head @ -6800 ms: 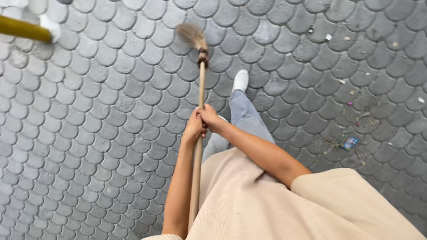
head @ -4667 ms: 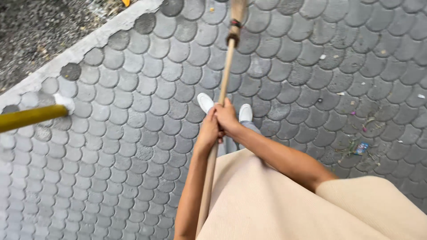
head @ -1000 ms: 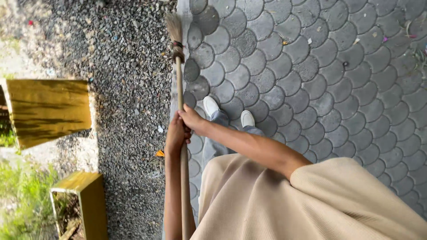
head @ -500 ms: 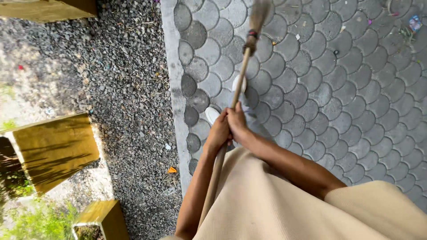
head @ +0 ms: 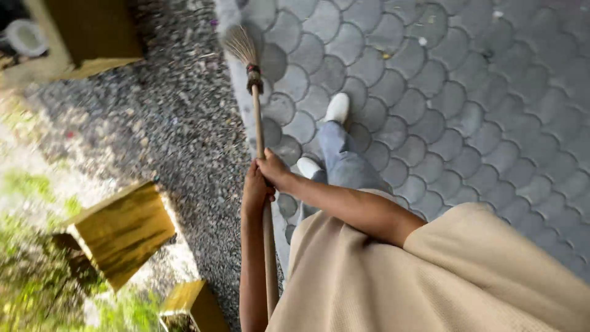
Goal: Sweeping the outdoor paved floor area with a broom.
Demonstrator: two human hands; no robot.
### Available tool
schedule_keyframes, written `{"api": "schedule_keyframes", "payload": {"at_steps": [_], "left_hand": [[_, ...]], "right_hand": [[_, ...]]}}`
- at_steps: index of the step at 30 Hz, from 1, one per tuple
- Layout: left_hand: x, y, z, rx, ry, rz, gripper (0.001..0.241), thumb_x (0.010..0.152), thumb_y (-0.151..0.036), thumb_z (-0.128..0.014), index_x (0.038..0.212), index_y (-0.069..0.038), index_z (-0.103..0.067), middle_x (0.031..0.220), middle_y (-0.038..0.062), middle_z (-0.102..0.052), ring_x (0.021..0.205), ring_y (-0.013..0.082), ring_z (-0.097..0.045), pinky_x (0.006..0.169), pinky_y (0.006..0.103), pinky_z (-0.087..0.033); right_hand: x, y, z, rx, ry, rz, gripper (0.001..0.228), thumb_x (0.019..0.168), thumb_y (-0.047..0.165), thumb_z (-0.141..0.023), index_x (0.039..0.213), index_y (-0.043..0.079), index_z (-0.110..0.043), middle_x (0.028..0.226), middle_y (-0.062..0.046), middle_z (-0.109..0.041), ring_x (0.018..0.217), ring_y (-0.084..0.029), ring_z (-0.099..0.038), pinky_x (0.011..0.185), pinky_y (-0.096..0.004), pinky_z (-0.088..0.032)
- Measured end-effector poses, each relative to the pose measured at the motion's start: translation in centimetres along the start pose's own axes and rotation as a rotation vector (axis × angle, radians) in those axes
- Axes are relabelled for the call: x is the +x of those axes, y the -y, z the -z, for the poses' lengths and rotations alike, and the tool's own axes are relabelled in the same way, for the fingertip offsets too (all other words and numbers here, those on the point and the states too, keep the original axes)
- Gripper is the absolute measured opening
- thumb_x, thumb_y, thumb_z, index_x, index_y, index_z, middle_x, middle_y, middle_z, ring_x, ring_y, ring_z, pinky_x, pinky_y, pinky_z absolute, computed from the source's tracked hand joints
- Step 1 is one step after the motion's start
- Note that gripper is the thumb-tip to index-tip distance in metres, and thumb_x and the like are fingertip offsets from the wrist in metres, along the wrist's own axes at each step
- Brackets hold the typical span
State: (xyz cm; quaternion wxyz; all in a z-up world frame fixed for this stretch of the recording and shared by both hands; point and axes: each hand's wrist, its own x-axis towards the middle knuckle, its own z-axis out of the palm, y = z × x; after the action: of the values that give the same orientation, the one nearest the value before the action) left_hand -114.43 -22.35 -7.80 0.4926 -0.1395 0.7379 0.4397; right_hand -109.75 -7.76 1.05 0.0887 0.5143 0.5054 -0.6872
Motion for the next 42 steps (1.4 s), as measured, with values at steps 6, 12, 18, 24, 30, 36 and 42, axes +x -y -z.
{"api": "schedule_keyframes", "payload": {"at_steps": [6, 12, 18, 24, 30, 36, 42], "left_hand": [[-4.8, -12.6, -13.4, 0.077, 0.267, 0.017, 0.049, 0.108, -0.028, -0.040, 0.156, -0.021, -0.037, 0.066, 0.023, -0.055, 0.042, 0.0347, -0.058, 0.023, 0.0462, -0.050], [-7.9, -25.3, -17.8, 0.217, 0.342, -0.152, 0.049, 0.105, -0.023, -0.041, 0.154, -0.016, -0.041, 0.065, 0.013, -0.053, 0.044, 0.0215, -0.053, 0.026, 0.0392, -0.047], [-8.8, -34.1, -21.3, 0.373, 0.404, -0.283, 0.062, 0.100, -0.019, -0.052, 0.159, -0.012, -0.031, 0.064, 0.011, -0.053, 0.043, 0.0198, -0.050, 0.027, 0.0393, -0.043], [-3.9, -37.6, -24.8, 0.697, 0.534, -0.347, 0.060, 0.100, -0.022, -0.051, 0.156, -0.007, -0.038, 0.075, 0.014, -0.062, 0.055, 0.0192, -0.060, 0.038, 0.0345, -0.049], [6.8, -39.3, -26.5, 0.961, 0.786, -0.268, 0.058, 0.104, -0.049, -0.050, 0.150, -0.014, -0.048, 0.069, 0.018, -0.061, 0.049, 0.0251, -0.060, 0.032, 0.0401, -0.051], [7.0, -44.4, -26.7, 1.250, 1.055, -0.078, 0.049, 0.099, -0.021, -0.044, 0.148, -0.023, -0.049, 0.066, 0.008, -0.050, 0.041, 0.0167, -0.041, 0.032, 0.0335, -0.034], [4.3, -45.1, -22.2, 1.388, 1.126, -0.140, 0.062, 0.098, -0.029, -0.058, 0.155, -0.012, -0.039, 0.069, 0.014, -0.060, 0.046, 0.0193, -0.059, 0.031, 0.0332, -0.052]], "right_hand": [[2.0, 2.8, 10.1, 0.060, -0.181, -0.017, 0.073, 0.092, 0.036, -0.058, 0.156, 0.010, -0.037, 0.139, -0.030, -0.059, 0.125, -0.042, -0.061, 0.103, -0.052, -0.050], [-0.8, 13.4, 16.7, 0.396, -0.082, 0.158, 0.086, 0.099, 0.038, -0.061, 0.165, 0.008, -0.015, 0.143, -0.031, -0.056, 0.115, -0.028, -0.067, 0.088, -0.042, -0.055], [1.8, 17.2, 21.0, 0.652, -0.016, 0.311, 0.085, 0.102, 0.032, -0.061, 0.164, 0.005, -0.010, 0.103, -0.015, -0.067, 0.075, -0.016, -0.062, 0.061, -0.029, -0.050], [6.6, 17.1, 22.4, 0.766, -0.192, 0.352, 0.087, 0.103, 0.042, -0.061, 0.166, 0.006, -0.012, 0.141, -0.028, -0.054, 0.119, -0.036, -0.062, 0.088, -0.043, -0.054], [5.3, 20.7, 24.3, -0.476, -0.989, 0.404, 0.037, 0.099, 0.027, -0.057, 0.130, 0.009, -0.062, 0.110, -0.009, -0.061, 0.101, -0.032, -0.063, 0.081, -0.045, -0.054], [9.6, 36.8, 5.5, -0.541, -0.708, 0.515, 0.089, 0.061, 0.074, -0.074, 0.131, 0.019, -0.066, 0.119, -0.010, -0.068, 0.118, -0.034, -0.058, 0.113, -0.073, -0.026], [2.2, 38.6, 0.9, -0.320, -0.978, 0.645, 0.068, 0.073, 0.053, -0.067, 0.127, 0.013, -0.065, 0.112, -0.009, -0.070, 0.103, -0.029, -0.059, 0.102, -0.060, -0.034]]}}
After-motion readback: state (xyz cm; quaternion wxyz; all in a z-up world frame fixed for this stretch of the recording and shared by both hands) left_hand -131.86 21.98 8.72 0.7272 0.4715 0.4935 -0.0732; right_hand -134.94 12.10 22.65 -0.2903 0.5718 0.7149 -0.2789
